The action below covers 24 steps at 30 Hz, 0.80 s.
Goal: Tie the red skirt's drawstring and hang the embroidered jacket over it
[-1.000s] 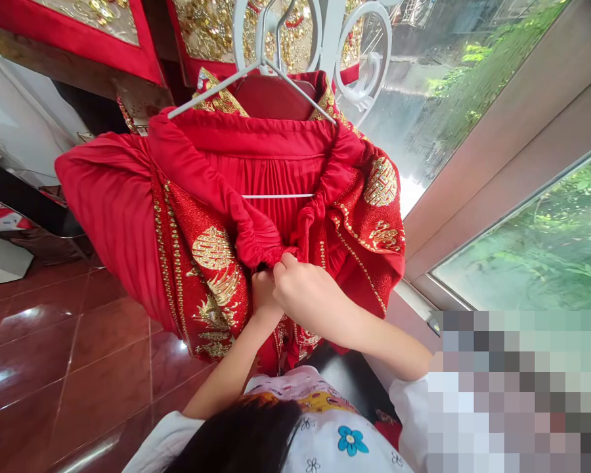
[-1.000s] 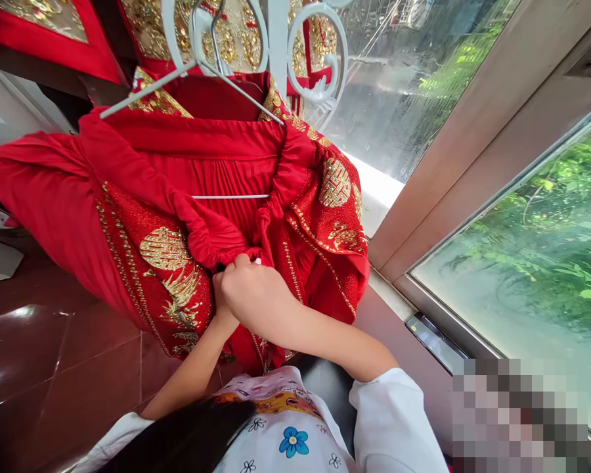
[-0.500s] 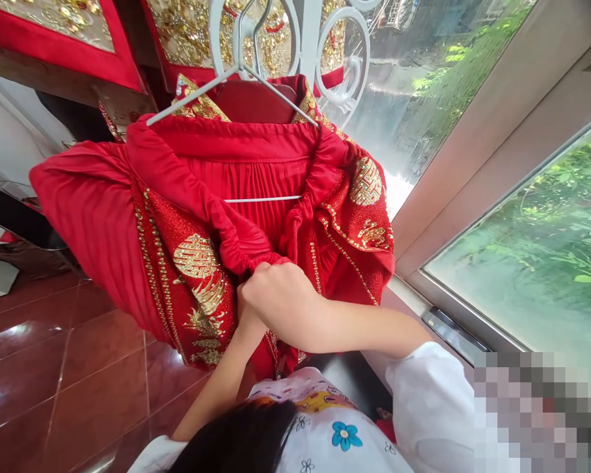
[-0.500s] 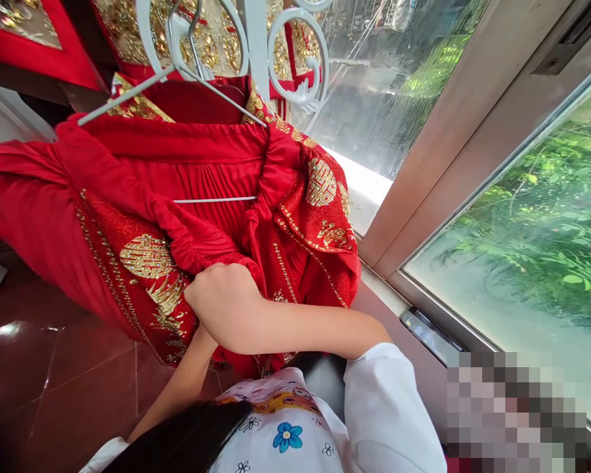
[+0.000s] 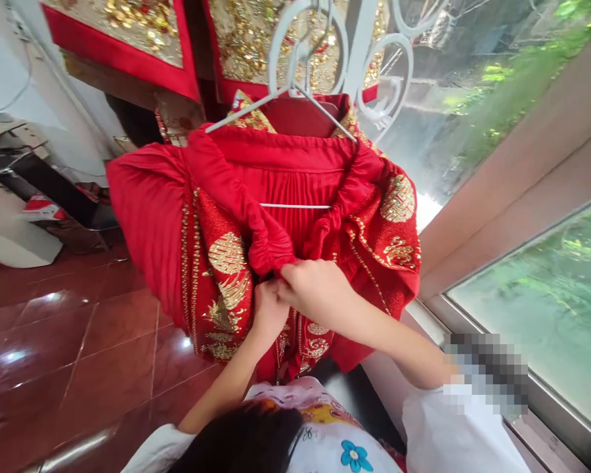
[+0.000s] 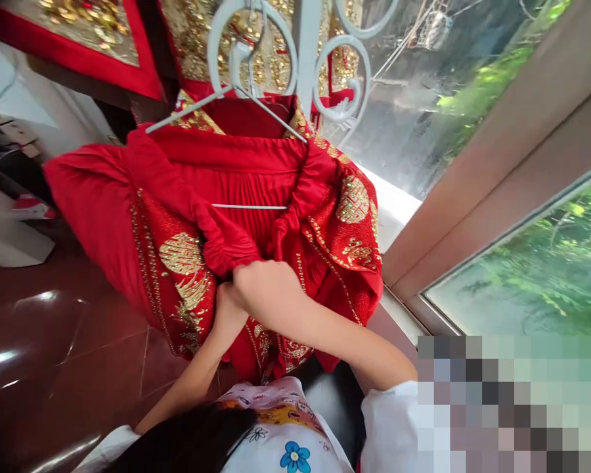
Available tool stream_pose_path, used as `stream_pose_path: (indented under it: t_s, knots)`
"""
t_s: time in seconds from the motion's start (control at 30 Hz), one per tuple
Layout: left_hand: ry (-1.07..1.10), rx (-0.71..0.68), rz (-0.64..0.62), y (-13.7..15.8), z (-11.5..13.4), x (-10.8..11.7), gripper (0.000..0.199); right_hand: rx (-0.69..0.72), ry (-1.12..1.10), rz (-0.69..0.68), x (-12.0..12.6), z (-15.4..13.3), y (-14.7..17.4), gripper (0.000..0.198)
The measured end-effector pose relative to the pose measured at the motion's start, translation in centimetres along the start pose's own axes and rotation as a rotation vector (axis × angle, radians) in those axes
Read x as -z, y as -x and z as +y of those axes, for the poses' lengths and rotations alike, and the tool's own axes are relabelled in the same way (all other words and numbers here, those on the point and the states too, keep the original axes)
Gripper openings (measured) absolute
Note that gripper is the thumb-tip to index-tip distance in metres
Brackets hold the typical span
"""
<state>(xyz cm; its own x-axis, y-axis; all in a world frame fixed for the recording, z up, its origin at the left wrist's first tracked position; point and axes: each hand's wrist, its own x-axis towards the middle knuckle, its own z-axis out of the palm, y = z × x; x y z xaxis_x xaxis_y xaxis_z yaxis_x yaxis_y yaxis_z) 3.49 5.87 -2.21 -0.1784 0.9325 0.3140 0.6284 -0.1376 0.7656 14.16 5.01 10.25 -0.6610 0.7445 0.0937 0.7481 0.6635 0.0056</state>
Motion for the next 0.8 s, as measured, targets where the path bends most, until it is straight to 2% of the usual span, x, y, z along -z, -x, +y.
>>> stream_pose_path:
  t_s: [0.1,0.17,0.23,0.3,0.37,0.43,0.5,0.53,0.6,0.67,0.73,0.8]
  knots:
    - [0.124,0.02,0.012,0.5,0.4,-0.6,0.029,-0.029,-0.018,-0.043,0.3,1.7,0.3,0.021]
    - [0.287,0.013,-0.003,0.7,1.0,-0.9,0.033,-0.037,-0.089,-0.042,0.9,2.9,0.6,0.02]
    - [0.477,-0.013,-0.038,1.0,1.6,-0.9,0.035,-0.038,-0.2,-0.007,1.5,4.1,0.8,0.019]
    - [0.55,-0.035,-0.055,1.3,2.1,-0.7,0.035,-0.032,-0.319,0.04,1.7,4.8,1.1,0.017]
    - [0.432,-0.051,0.018,1.7,2.3,-0.2,0.033,0.002,-0.425,0.068,1.2,4.6,1.4,0.02]
    - [0.261,-0.09,0.169,1.9,2.3,0.3,0.032,0.059,-0.49,0.09,-0.1,3.4,1.7,0.026]
    - [0.131,-0.137,0.296,2.0,2.1,0.7,0.031,0.109,-0.465,0.146,-2.0,1.4,2.0,0.03]
    - [0.107,-0.148,0.31,1.9,1.9,0.7,0.032,0.124,-0.414,0.196,-3.0,0.3,2.3,0.032]
    - [0.142,-0.092,0.238,1.9,1.6,0.6,0.036,0.111,-0.285,0.311,-4.6,-1.7,3.1,0.033]
    - [0.226,0.035,0.097,2.0,1.1,0.3,0.043,0.096,-0.269,0.389,-5.5,-2.5,4.4,0.033]
    - [0.28,0.146,-0.008,2.4,0.9,0.1,0.046,0.105,-0.439,0.328,-5.8,-1.5,6.0,0.032]
    - [0.284,0.174,-0.062,2.8,0.8,0.3,0.047,0.049,-0.649,0.207,-6.0,1.0,7.5,0.03]
